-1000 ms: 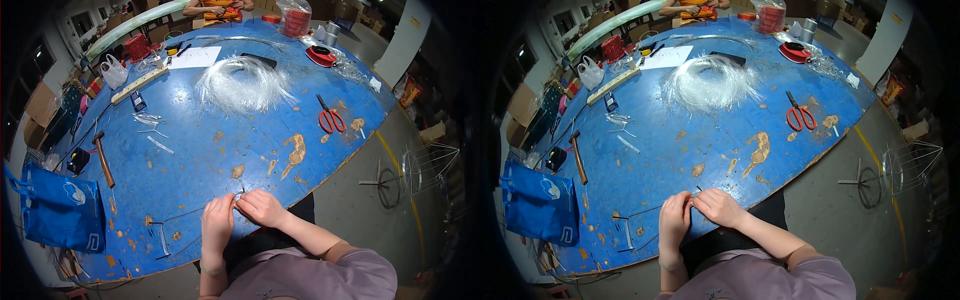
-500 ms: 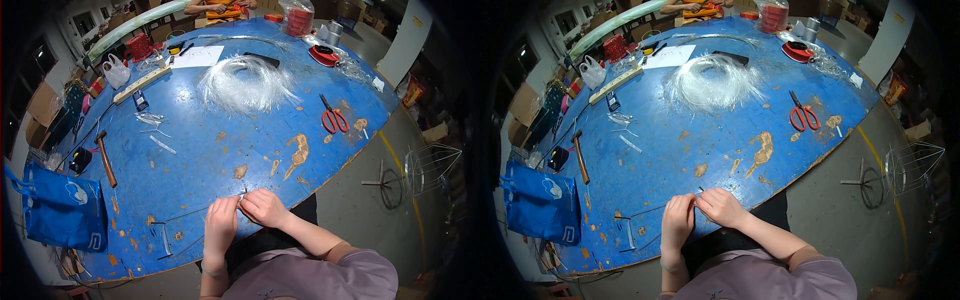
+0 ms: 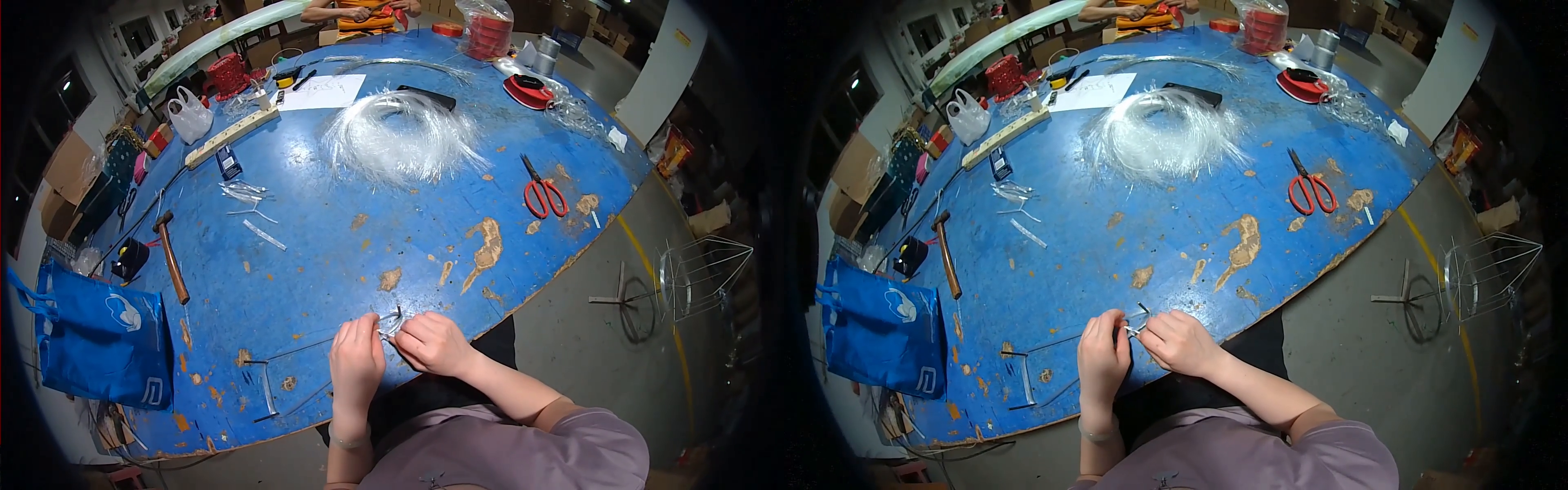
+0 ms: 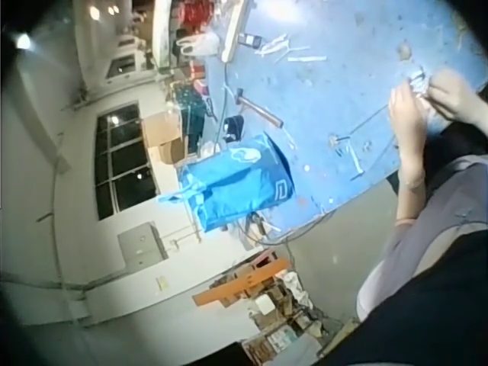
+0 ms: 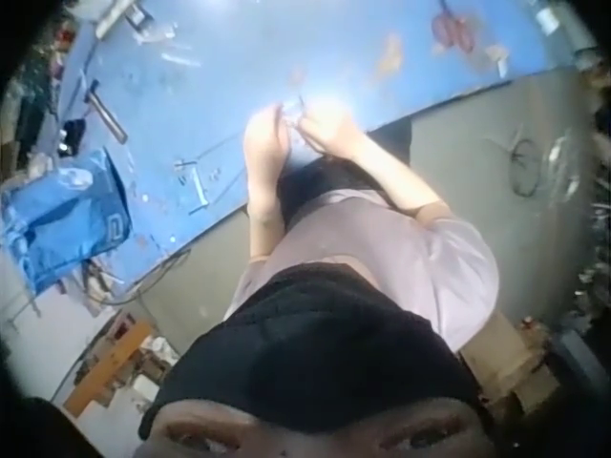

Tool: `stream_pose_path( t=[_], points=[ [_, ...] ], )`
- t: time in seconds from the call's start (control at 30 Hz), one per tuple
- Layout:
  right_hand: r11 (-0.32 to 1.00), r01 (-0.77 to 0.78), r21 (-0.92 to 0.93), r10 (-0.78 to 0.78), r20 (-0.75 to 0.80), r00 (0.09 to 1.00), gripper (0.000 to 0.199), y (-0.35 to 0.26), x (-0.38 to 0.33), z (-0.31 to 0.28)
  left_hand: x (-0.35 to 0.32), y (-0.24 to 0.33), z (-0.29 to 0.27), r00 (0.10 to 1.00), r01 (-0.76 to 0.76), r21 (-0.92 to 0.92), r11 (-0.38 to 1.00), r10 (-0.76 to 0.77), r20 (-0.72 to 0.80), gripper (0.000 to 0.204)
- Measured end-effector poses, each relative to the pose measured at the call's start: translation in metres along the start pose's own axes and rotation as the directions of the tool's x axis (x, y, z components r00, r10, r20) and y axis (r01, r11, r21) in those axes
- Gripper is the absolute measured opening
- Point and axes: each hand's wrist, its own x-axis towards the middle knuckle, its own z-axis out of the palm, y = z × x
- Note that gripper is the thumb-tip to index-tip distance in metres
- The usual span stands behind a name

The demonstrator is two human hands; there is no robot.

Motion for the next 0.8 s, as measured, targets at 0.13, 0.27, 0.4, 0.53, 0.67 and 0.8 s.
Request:
stream_pose_path(
  t=[0.13,0.27,0.4,0.53,0.67,0.8],
  points=[
    [1.0,-0.006,0.01,0.006,-0.005,1.0,0.01,0.0,-0.002,-0.001,0.0,0.0,0.001,1.0,0.006,0.01,1.0,-0.006,-0.012,0.012],
    [1.0,-0.014,0.025,0.014,-0.003,1.0,0.011,-0.001,-0.001,-0.002,-0.001,0.0,0.002,0.999,0.013,0.002,1.0,-0.013,-0.029,0.013],
    [1.0,-0.013,0.023,0.013,0.005,1.0,0.012,-0.002,-0.003,-0.004,-0.001,-0.001,0.003,0.998,0.042,-0.033,0.999,-0.043,-0.047,0.014],
    [1.0,0.002,0.026,-0.001,-0.012,1.0,0.015,-0.002,-0.005,-0.003,-0.003,-0.005,0.007,0.994,0.077,-0.059,0.995,-0.081,-0.068,0.013],
    [0.999,-0.016,0.048,0.017,-0.024,1.0,0.019,-0.003,-0.008,-0.002,-0.004,-0.007,0.009,0.991,0.099,-0.073,0.992,-0.105,-0.079,0.012],
    [0.999,-0.01,0.041,0.011,-0.036,0.999,0.021,-0.005,-0.006,-0.003,-0.005,-0.008,0.011,0.988,0.115,-0.085,0.99,-0.123,-0.093,0.011]
  ],
)
